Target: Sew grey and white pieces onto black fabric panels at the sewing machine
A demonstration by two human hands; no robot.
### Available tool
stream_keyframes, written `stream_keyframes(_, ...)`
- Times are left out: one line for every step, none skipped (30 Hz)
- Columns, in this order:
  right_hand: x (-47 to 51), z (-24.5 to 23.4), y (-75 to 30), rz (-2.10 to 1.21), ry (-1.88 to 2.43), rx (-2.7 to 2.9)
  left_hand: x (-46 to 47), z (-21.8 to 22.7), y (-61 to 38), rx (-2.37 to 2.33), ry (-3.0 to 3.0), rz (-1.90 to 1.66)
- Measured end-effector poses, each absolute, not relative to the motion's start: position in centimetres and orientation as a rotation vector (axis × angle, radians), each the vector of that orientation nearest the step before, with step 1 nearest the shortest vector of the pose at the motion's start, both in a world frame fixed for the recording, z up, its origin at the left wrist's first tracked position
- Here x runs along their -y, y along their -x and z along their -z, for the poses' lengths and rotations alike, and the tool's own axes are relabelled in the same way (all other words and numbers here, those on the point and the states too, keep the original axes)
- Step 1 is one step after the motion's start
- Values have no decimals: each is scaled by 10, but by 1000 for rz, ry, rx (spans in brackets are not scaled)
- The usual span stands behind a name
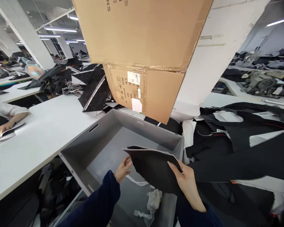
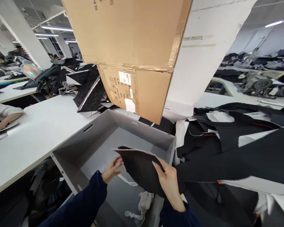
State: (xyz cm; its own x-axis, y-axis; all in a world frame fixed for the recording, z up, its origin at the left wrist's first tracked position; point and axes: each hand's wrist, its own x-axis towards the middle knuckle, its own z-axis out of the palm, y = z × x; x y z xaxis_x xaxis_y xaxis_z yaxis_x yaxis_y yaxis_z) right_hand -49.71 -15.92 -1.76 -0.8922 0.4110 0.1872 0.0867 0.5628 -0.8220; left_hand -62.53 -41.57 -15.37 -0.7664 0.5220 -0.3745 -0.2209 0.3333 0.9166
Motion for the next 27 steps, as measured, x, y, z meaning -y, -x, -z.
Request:
stream_keyframes(157,28,504,-1395,514,2404,417,161,636,-1860,-110,-1563)
stream_keyframes(155,37,511,-1527,594,2360,417,169,646,-1748,15,-1610)
stream_keyframes(153,46,518,-1639,649,2315,415,178,655,-1650,86,-1631)
stream_keyframes(151,53,524,-1723,682,2279,411,188,664,-1578,104,-1626)
stream_keyframes(149,59,530,-1776,701,2258,405,199,671,-1515,97,-1606)
stream_keyframes(147,64,535,-1795,707,2256,397,210,676,-1459,86,-1576)
stream_keyframes(145,66,539,-1781,702,2273,387,220,680,-1412,80,-1541)
stream_keyframes(142,67,542,-1737,686,2309,374,230,683,-1382,87,-1512)
stream_keyframes(139,66,544,-1668,661,2367,360,237,685,-1365,102,-1498)
stream_keyframes(134,65,545,-1578,634,2447,345,243,686,-1352,113,-1508)
stream_keyframes(129,63,544,-1472,617,2539,329,247,688,-1337,114,-1538)
stream_keyframes(122,61,542,-1354,615,2631,312,248,689,-1319,95,-1581)
stream_keyframes(114,58,538,-1236,626,2711,296,247,691,-1297,58,-1631)
stream_keyframes(106,56,533,-1128,646,2767,280,243,694,-1271,5,-1683)
stream_keyframes(96,52,526,-1033,673,2799,264,238,697,-1242,-63,-1729)
stream_keyframes(85,48,518,-949,694,2808,250,232,702,-1215,-133,-1771)
stream_keyframes(74,43,510,-875,709,2802,237,225,707,-1185,-202,-1805)
stream_keyframes(63,36,504,-801,723,2792,225,218,713,-1150,-263,-1824)
stream_keyframes(52,28,499,-714,744,2777,215,211,719,-1115,-314,-1815)
stream_keyframes(41,20,497,-616,765,2765,207,204,726,-1099,-353,-1781)
stream_keyframes(33,12,497,-515,767,2754,200,197,734,-1119,-391,-1739)
stream_keyframes(27,4,502,-422,740,2746,196,190,741,-1180,-450,-1704)
stream_keyframes(24,-3,509,-357,684,2761,192,182,749,-1278,-543,-1680)
stream_keyframes(25,-8,520,-333,592,2805,191,175,756,-1388,-680,-1668)
stream_keyframes(30,-11,532,-349,467,2878,191,167,762,-1485,-854,-1663)
stream_keyframes(38,-13,547,-377,351,2944,191,159,768,-1539,-1047,-1655)
stream_keyframes(47,-14,561,-389,262,2988,193,151,772,-1523,-1238,-1632)
